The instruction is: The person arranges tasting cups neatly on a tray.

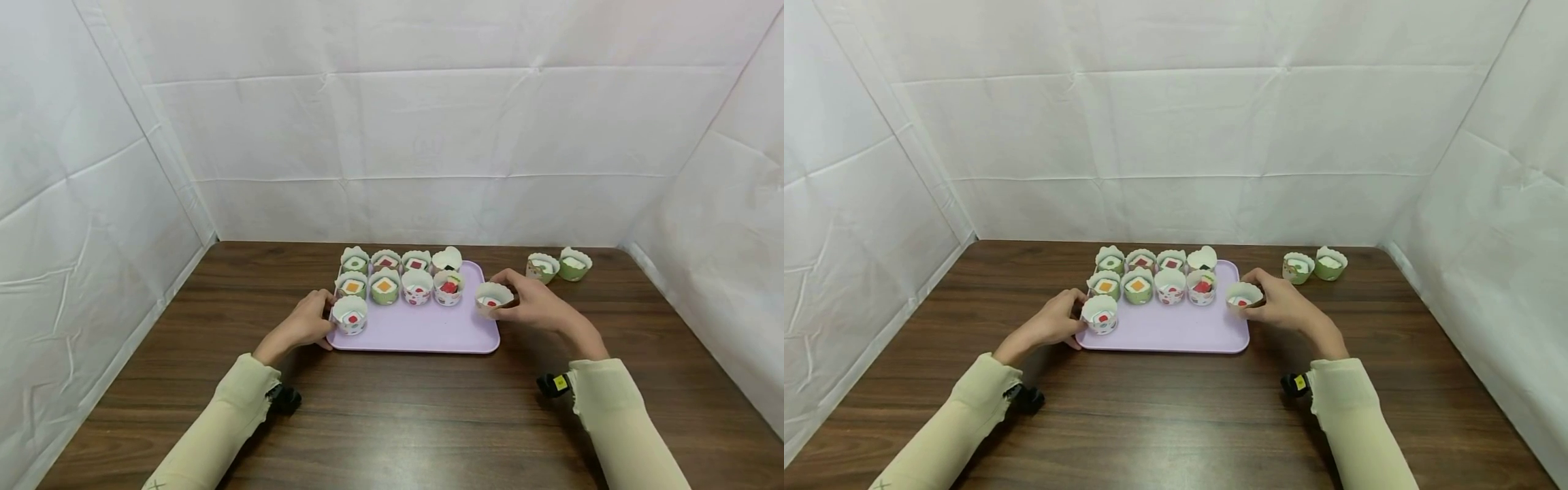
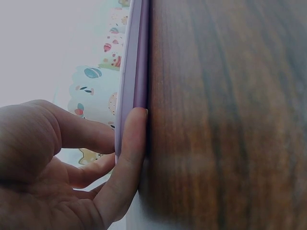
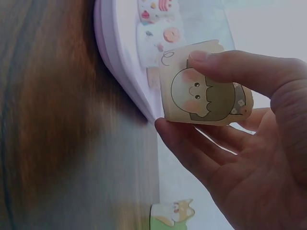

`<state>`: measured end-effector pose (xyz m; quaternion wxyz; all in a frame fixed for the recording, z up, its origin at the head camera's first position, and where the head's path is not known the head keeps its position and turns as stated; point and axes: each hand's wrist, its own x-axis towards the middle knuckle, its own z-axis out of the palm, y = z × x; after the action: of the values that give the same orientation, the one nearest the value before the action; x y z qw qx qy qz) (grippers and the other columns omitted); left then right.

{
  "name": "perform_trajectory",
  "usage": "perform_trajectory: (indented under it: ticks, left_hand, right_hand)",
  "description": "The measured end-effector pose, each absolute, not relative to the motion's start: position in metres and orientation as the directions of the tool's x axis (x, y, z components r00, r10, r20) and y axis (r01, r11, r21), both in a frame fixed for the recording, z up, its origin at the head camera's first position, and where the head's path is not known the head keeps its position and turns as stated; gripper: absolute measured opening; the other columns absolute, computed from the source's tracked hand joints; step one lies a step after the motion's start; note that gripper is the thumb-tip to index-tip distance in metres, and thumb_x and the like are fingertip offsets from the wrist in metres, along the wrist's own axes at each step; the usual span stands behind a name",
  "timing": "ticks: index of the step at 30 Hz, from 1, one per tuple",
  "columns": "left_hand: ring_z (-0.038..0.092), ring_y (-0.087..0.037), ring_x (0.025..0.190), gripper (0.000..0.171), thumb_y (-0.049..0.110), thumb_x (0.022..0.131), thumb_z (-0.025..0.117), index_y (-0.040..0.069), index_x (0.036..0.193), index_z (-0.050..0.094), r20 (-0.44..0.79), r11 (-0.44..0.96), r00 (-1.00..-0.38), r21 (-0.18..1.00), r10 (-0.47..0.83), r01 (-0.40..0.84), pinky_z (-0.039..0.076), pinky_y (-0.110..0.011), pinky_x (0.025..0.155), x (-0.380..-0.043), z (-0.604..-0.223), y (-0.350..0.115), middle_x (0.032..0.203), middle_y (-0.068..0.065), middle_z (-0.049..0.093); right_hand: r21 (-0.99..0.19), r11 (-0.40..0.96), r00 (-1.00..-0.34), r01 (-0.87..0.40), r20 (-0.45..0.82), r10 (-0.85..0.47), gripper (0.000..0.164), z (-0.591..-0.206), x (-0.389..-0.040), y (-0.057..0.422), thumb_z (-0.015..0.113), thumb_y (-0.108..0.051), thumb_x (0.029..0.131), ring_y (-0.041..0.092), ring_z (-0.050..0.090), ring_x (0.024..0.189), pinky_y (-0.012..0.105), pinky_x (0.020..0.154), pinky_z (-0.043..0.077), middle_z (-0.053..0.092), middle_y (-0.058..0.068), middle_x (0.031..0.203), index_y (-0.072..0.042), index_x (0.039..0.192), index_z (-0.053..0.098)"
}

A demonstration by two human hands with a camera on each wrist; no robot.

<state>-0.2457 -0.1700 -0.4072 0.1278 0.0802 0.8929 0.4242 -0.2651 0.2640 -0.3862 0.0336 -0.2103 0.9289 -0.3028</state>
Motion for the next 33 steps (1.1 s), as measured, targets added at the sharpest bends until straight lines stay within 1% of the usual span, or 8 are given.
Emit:
perform_trajectory:
  ticks: [5, 10, 17, 22, 28, 33]
  left_hand:
    - [0.062, -0.04, 0.096, 0.048, -0.012, 0.082, 0.056, -0.011, 0.129, 0.048, -0.168, 0.619, -0.955, 0.785, 0.245, 0.021, 0.067, -0.032, 0.056, -0.246, -0.408, -0.17, 0.124, -0.028, 0.046]
    - [0.061, -0.041, 0.098, 0.049, -0.013, 0.081, 0.056, -0.011, 0.129, 0.047, -0.166, 0.617, -0.956, 0.787, 0.243, 0.02, 0.067, -0.032, 0.056, -0.246, -0.408, -0.171, 0.124, -0.028, 0.046]
    - [0.061, -0.041, 0.099, 0.048, -0.013, 0.082, 0.056, -0.011, 0.129, 0.047, -0.168, 0.622, -0.955, 0.783, 0.245, 0.022, 0.067, -0.032, 0.056, -0.246, -0.407, -0.17, 0.125, -0.028, 0.046]
    - [0.062, -0.041, 0.097, 0.048, -0.013, 0.082, 0.056, -0.011, 0.129, 0.047, -0.173, 0.615, -0.954, 0.788, 0.244, 0.015, 0.067, -0.032, 0.057, -0.246, -0.407, -0.17, 0.125, -0.028, 0.045]
    - [0.063, -0.041, 0.096, 0.048, -0.013, 0.081, 0.056, -0.012, 0.128, 0.047, -0.166, 0.621, -0.955, 0.783, 0.247, 0.025, 0.067, -0.031, 0.057, -0.246, -0.409, -0.171, 0.124, -0.028, 0.045]
    - [0.063, -0.038, 0.093, 0.048, -0.012, 0.083, 0.056, -0.011, 0.13, 0.046, -0.169, 0.617, -0.952, 0.787, 0.255, 0.025, 0.067, -0.032, 0.057, -0.247, -0.409, -0.171, 0.125, -0.028, 0.045]
  right_hand:
    - [-0.578, 0.722, -0.904, -0.38, 0.068, -0.422, 0.052, -0.389, -0.265, 0.253, 0.083, -0.025, 0.086, 0.02, 0.064, 0.096, 0.03, 0.081, 0.057, 0.069, 0.011, 0.108, -0.006, 0.127, 0.057]
    - [-0.556, 0.73, -0.9, -0.397, 0.077, -0.43, 0.051, -0.391, -0.263, 0.242, 0.083, -0.028, 0.086, 0.018, 0.063, 0.095, 0.033, 0.083, 0.056, 0.07, 0.008, 0.106, -0.008, 0.125, 0.057]
    - [-0.562, 0.731, -0.901, -0.387, 0.061, -0.43, 0.052, -0.393, -0.262, 0.23, 0.083, -0.029, 0.086, 0.019, 0.064, 0.1, 0.034, 0.086, 0.056, 0.069, 0.006, 0.11, -0.01, 0.126, 0.057]
    - [-0.553, 0.73, -0.895, -0.402, 0.067, -0.442, 0.053, -0.395, -0.263, 0.221, 0.083, -0.028, 0.086, 0.02, 0.063, 0.102, 0.035, 0.088, 0.055, 0.07, 0.007, 0.114, -0.01, 0.128, 0.057]
    - [-0.568, 0.704, -0.877, -0.426, 0.071, -0.475, 0.054, -0.395, -0.261, 0.21, 0.083, -0.024, 0.085, 0.019, 0.063, 0.1, 0.033, 0.087, 0.056, 0.069, 0.008, 0.114, -0.006, 0.13, 0.057]
    - [-0.589, 0.684, -0.869, -0.43, 0.066, -0.49, 0.05, -0.394, -0.259, 0.201, 0.084, -0.023, 0.085, 0.017, 0.062, 0.098, 0.03, 0.084, 0.056, 0.068, 0.005, 0.11, -0.008, 0.126, 0.058]
